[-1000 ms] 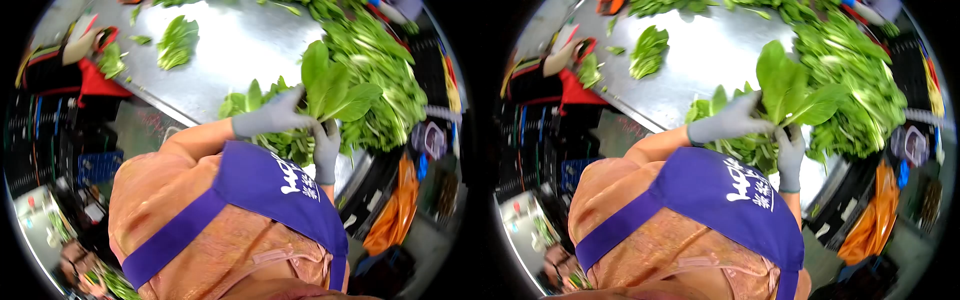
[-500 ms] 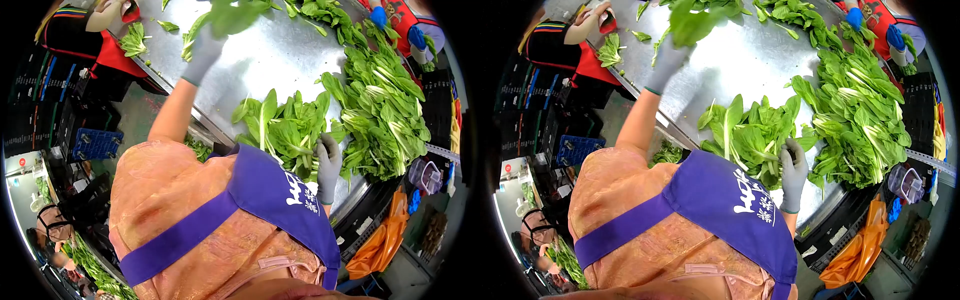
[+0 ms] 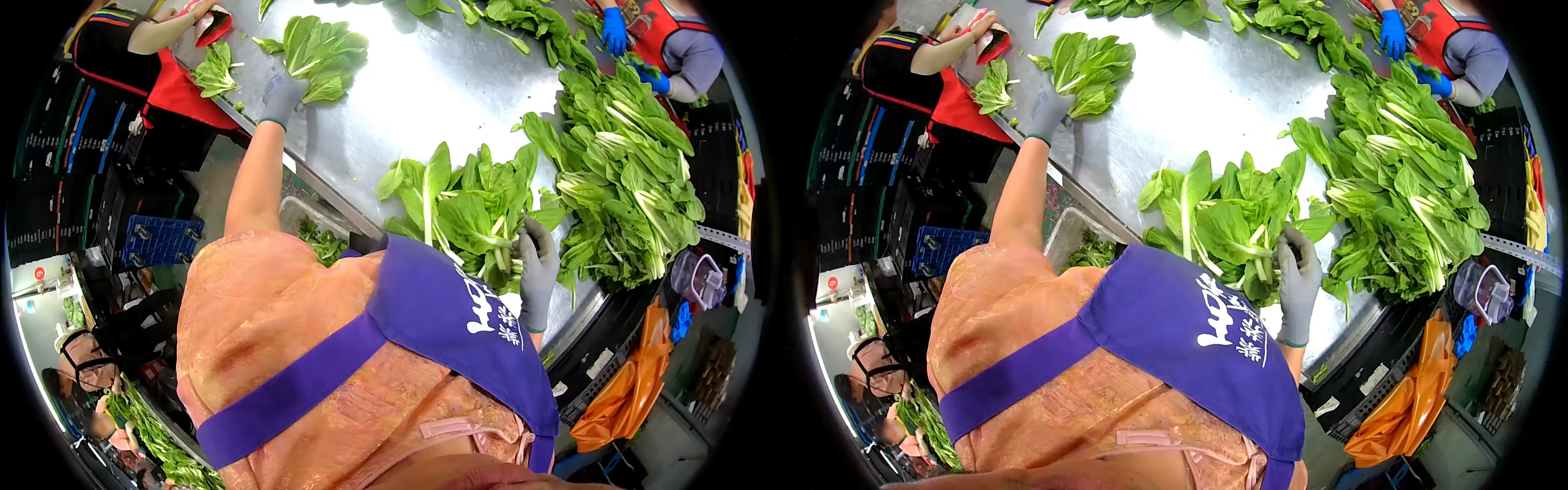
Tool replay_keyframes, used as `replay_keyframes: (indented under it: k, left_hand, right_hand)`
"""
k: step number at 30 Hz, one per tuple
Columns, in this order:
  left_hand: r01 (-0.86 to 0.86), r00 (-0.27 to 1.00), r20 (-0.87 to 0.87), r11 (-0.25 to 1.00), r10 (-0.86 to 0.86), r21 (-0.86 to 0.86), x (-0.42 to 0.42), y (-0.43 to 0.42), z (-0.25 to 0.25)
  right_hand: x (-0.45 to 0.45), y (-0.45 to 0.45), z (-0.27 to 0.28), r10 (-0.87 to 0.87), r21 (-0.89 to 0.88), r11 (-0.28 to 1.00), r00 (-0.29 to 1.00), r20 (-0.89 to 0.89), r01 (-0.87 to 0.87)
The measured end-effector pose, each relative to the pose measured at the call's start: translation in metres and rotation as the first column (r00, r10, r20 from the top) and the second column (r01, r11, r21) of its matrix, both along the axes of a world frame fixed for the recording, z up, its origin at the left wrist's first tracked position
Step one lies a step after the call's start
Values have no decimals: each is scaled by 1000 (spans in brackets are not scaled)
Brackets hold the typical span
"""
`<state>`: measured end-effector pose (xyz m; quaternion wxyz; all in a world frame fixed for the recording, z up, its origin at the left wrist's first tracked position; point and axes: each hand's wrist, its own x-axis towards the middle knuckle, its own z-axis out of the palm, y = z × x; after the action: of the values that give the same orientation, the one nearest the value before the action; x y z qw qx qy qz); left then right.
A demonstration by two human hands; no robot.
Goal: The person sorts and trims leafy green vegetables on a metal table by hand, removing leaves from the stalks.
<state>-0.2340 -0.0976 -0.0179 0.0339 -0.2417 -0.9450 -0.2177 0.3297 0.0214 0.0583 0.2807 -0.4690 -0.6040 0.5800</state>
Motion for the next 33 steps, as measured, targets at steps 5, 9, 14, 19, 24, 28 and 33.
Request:
replay_keyframes:
  k: [5, 9, 14, 19, 24, 28, 33]
  left_hand:
    - [145, 970, -194, 989, -149, -34, -6, -4, -3]
    - [116, 980, -149, 986, -133, -121, -8, 1, -2]
    - [33, 998, -59, 995, -28, 89, 1, 4, 9]
    - [184, 957, -268, 951, -115, 249, -7, -19, -30]
    - [108, 963, -234, 986, -135, -125, 11, -34, -33]
    - [58, 985, -149, 978, -89, -198, 15, -33, -23]
    - [-87, 995, 65, 959, 72, 271, 10, -16, 2]
  right_hand:
    - [2, -1, 2, -18, -44, 999, 1000, 1, 18]
    - [0, 0, 1, -11, -38, 999, 1000, 6, 11]
    - [1, 1, -2, -11, -30, 999, 1000, 6, 12]
    - [1, 0, -3, -9, -51, 999, 1000, 5, 9]
    - [2, 3, -9, 8, -43, 999, 1000, 23, -7]
    - [1, 4, -7, 26, -62, 998, 999, 37, -24]
    - [0, 3, -4, 8, -49, 999, 999, 38, -6]
